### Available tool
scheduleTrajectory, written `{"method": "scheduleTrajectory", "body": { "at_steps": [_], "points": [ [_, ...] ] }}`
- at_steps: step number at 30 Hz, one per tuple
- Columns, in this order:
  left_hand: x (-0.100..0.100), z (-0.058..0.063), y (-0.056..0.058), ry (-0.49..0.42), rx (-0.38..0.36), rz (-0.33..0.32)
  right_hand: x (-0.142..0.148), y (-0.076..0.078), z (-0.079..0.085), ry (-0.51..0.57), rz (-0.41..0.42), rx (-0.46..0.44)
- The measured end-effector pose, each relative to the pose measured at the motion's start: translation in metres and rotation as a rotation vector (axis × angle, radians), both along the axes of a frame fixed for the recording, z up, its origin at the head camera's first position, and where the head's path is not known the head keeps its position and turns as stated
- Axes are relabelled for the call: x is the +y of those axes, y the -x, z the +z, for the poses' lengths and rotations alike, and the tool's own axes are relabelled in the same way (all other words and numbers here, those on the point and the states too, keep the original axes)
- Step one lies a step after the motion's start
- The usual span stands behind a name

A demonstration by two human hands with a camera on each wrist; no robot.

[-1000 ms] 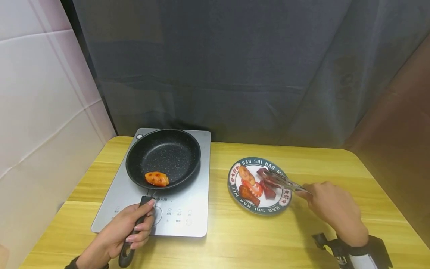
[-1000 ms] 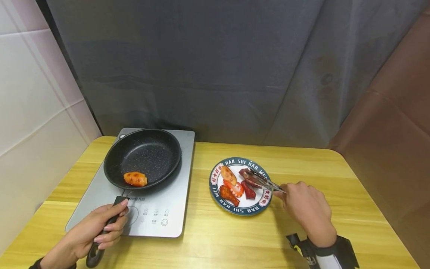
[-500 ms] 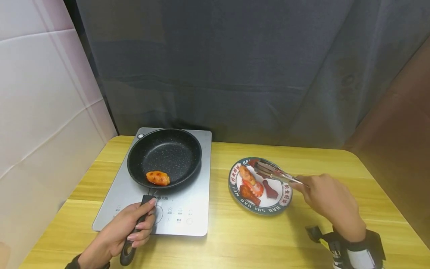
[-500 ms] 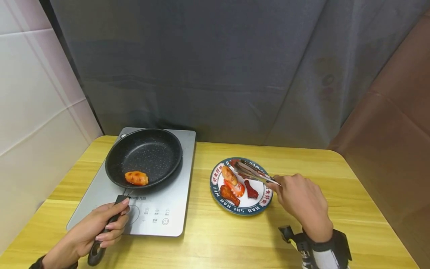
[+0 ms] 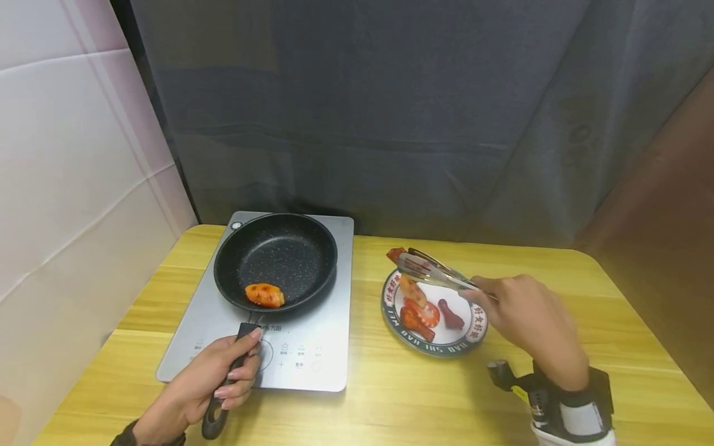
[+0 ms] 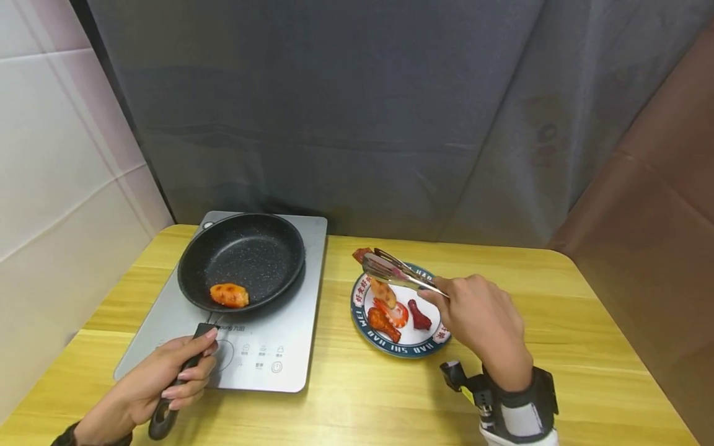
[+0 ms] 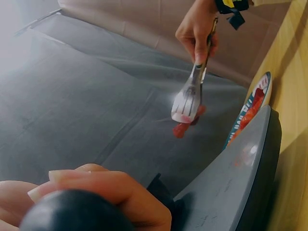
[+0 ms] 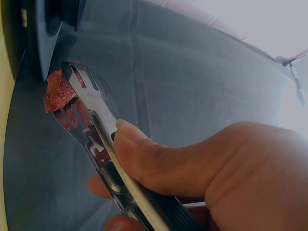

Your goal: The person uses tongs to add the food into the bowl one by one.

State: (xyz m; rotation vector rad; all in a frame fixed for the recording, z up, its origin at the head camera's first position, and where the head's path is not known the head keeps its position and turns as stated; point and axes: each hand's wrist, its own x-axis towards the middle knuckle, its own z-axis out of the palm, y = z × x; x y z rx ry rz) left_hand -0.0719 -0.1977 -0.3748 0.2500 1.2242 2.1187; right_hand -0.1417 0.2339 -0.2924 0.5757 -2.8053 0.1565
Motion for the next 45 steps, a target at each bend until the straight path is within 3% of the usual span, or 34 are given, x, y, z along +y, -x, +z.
{"method": "scheduleTrajectory", "body": {
  "at_steps": [5, 20, 31, 37, 45],
  "points": [
    [0.001, 0.001, -0.001, 0.011, 0.000, -0.002, -0.012, 0.001, 0.001, 0.012, 0.040, 0.029],
    [0.000, 0.000, -0.002, -0.004, 0.002, -0.003, -0.076, 0.000, 0.023, 0.039, 0.171, -0.015],
    [0.000, -0.001, -0.001, -0.001, 0.004, 0.008, -0.120, 0.005, 0.022, -0.035, 0.319, 0.025],
    [0.001, -0.002, -0.001, -0.001, 0.005, 0.010, -0.138, 0.012, 0.020, -0.040, 0.311, -0.026],
    [0.000, 0.000, 0.000, 0.003, 0.017, 0.004, -0.158, 0.026, 0.013, -0.072, 0.237, -0.126]
  ]
}}
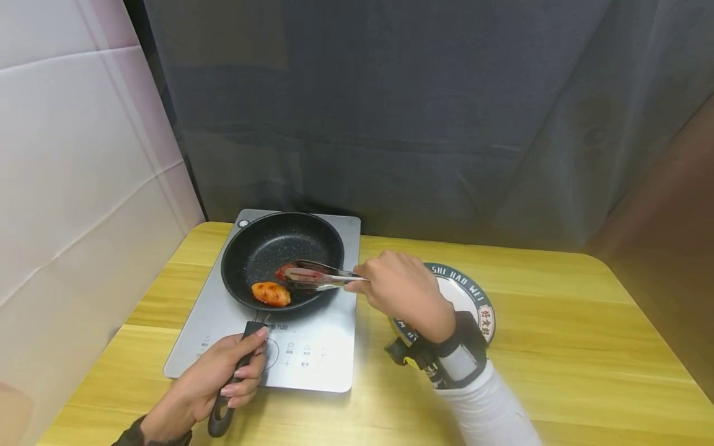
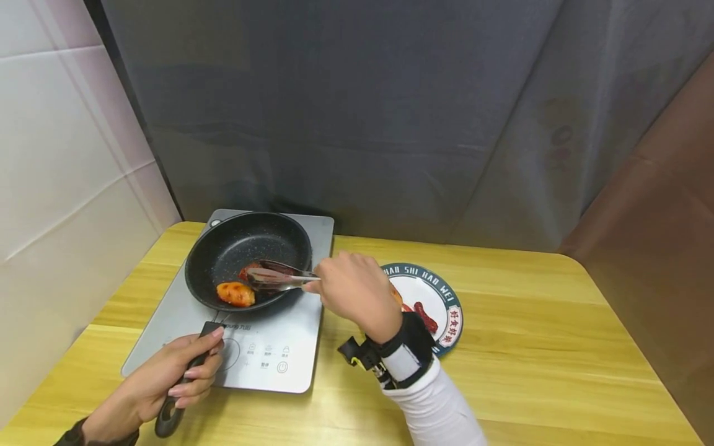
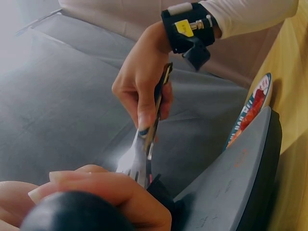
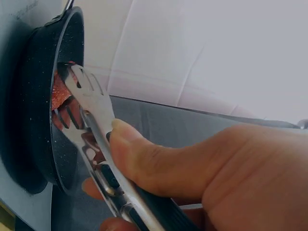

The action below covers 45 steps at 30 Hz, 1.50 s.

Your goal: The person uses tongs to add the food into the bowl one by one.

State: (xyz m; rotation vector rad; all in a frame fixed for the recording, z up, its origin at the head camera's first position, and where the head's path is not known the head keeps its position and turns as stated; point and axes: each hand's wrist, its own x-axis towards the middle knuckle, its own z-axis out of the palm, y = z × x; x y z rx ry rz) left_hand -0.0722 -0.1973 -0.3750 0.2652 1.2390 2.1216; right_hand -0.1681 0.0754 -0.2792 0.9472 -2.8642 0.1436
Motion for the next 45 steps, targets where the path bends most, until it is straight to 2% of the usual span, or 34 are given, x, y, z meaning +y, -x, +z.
{"method": "scheduleTrajectory", "body": {
  "at_steps": [4, 16, 22, 28, 37, 45],
  "points": [
    [0.000, 0.001, 0.000, 0.008, -0.002, 0.001, -0.009, 0.000, 0.003, -0.041, -0.028, -0.010],
    [0.000, 0.000, 0.000, 0.002, -0.009, -0.004, -0.023, 0.003, 0.007, -0.073, -0.089, -0.045],
    [0.000, 0.000, 0.001, 0.017, -0.014, 0.001, -0.025, 0.007, 0.002, -0.086, -0.084, -0.030],
    [0.000, 0.000, 0.000, -0.004, -0.024, -0.002, -0.030, 0.006, 0.002, -0.098, -0.075, -0.005],
    [0.000, 0.000, 0.000, -0.011, -0.019, -0.008, -0.034, 0.003, 0.011, -0.121, -0.107, -0.071],
    [0.000, 0.000, 0.000, -0.014, -0.019, -0.005, -0.035, 0.002, 0.013, -0.139, -0.112, -0.070]
  ]
}}
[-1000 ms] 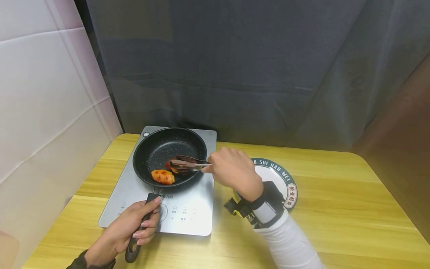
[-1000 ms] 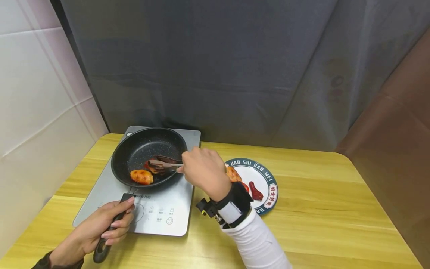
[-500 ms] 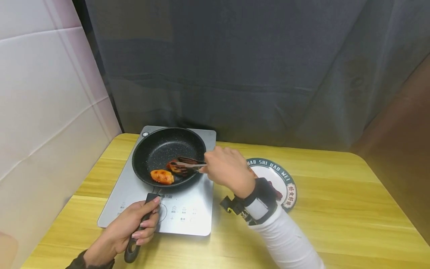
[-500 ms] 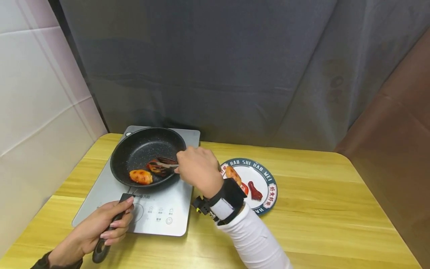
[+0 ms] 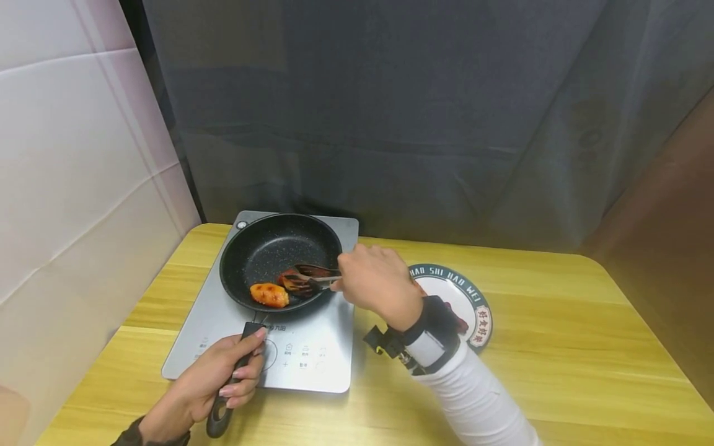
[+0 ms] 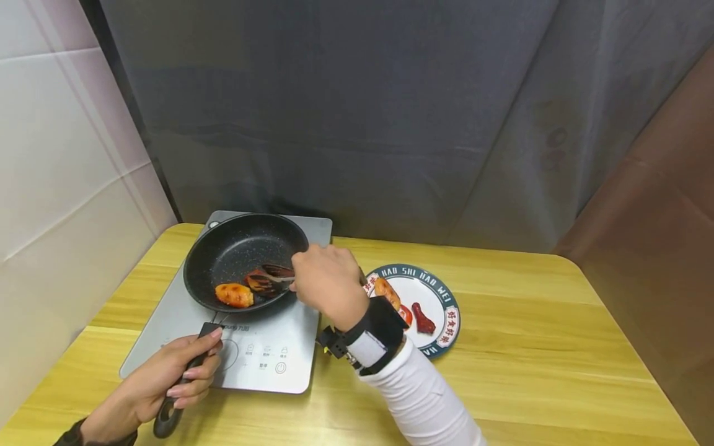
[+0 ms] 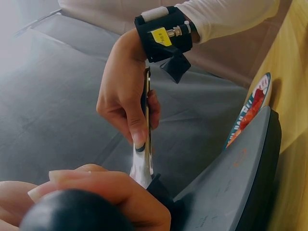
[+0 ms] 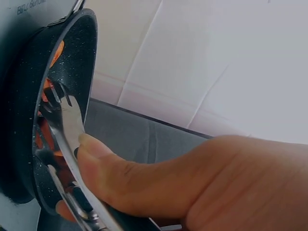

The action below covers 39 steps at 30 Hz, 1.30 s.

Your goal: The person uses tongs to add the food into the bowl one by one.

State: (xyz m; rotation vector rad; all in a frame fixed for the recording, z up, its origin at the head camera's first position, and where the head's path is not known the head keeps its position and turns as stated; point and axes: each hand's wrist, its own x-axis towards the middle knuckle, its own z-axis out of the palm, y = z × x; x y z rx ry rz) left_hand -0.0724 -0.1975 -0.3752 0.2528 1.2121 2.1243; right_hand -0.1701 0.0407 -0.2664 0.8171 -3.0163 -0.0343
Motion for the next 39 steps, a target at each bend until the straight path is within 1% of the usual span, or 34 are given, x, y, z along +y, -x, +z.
{"method": "scheduleTrajectory", "body": {
  "at_steps": [12, 19, 23, 28, 34, 36, 39],
  "points": [
    [0.001, 0.000, 0.000, 0.001, 0.013, -0.007, 0.003, 0.000, -0.001, -0.006, 0.003, 0.010],
    [0.001, 0.000, 0.000, -0.001, 0.009, -0.007, 0.006, 0.004, -0.002, -0.012, -0.020, 0.009],
    [0.000, 0.000, 0.000, 0.013, 0.005, -0.004, 0.014, 0.005, 0.000, -0.008, -0.030, 0.018],
    [-0.001, 0.000, 0.000, 0.020, 0.006, -0.003, 0.036, 0.002, 0.002, 0.090, -0.020, 0.067],
    [-0.001, 0.000, -0.001, 0.019, 0.020, 0.002, 0.067, -0.002, -0.002, 0.206, -0.013, 0.137],
    [-0.001, 0.000, -0.001, 0.022, 0.020, 0.004, 0.077, -0.004, -0.005, 0.240, -0.016, 0.138],
    [-0.001, 0.000, -0.001, 0.030, 0.014, 0.011, 0.090, -0.007, -0.009, 0.261, -0.058, 0.109]
  ]
}}
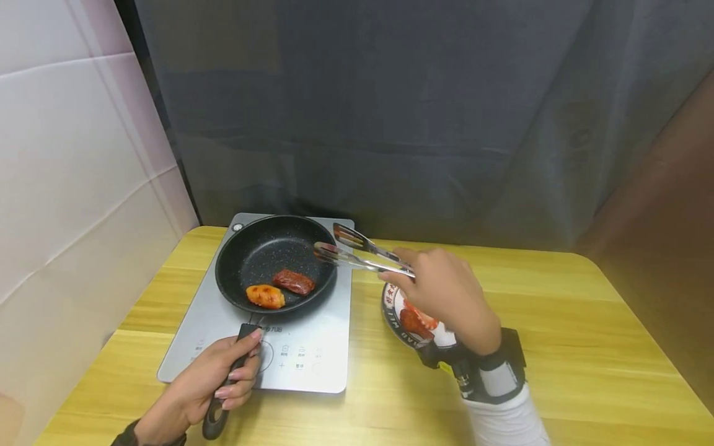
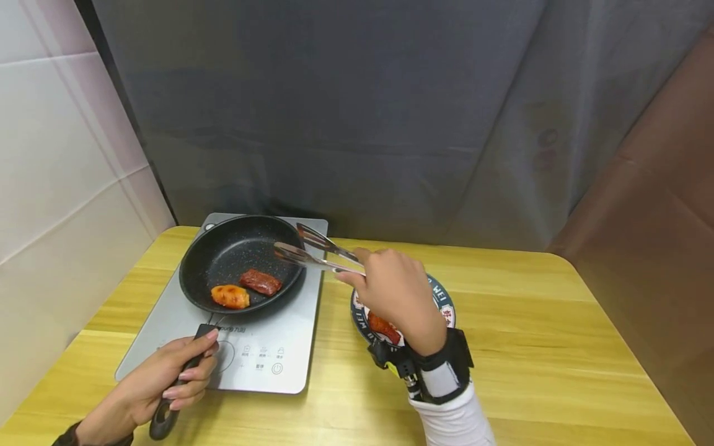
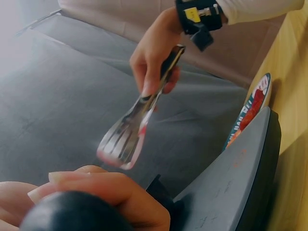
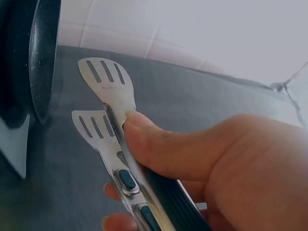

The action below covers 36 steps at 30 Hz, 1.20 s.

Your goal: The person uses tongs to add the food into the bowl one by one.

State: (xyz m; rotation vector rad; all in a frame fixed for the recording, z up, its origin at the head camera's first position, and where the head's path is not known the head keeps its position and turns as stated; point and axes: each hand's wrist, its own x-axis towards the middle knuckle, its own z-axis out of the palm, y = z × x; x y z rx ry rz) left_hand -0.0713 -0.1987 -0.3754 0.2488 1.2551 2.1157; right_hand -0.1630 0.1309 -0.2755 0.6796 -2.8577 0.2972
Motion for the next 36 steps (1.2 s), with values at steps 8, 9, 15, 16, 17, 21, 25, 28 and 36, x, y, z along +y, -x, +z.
{"method": "scheduleTrajectory", "body": {
  "at_steps": [8, 9, 15, 16, 17, 21, 25, 28, 36],
  "points": [
    [0.000, 0.001, 0.000, 0.007, 0.003, 0.008, 0.034, -0.010, -0.016, -0.038, -0.070, -0.020],
    [0.000, 0.001, 0.001, 0.008, 0.003, 0.007, 0.038, -0.010, -0.019, -0.044, -0.078, -0.027],
    [0.000, 0.000, 0.000, 0.001, -0.007, 0.006, 0.055, -0.005, -0.034, -0.054, -0.110, -0.068],
    [0.000, 0.000, 0.000, -0.002, -0.008, 0.007, 0.058, -0.004, -0.035, -0.056, -0.110, -0.069],
    [0.000, 0.000, 0.000, -0.006, -0.008, 0.007, 0.061, -0.003, -0.037, -0.058, -0.112, -0.073],
    [0.000, -0.001, 0.000, -0.013, -0.002, 0.006, 0.072, -0.001, -0.041, -0.073, -0.134, -0.107],
    [0.000, -0.001, 0.000, -0.016, -0.005, 0.003, 0.080, 0.000, -0.046, -0.101, -0.170, -0.147],
    [-0.001, -0.001, 0.000, -0.014, -0.001, -0.001, 0.085, 0.002, -0.049, -0.106, -0.184, -0.157],
    [0.000, -0.001, 0.001, -0.020, 0.005, -0.012, 0.096, 0.008, -0.052, -0.109, -0.200, -0.236]
  ]
}}
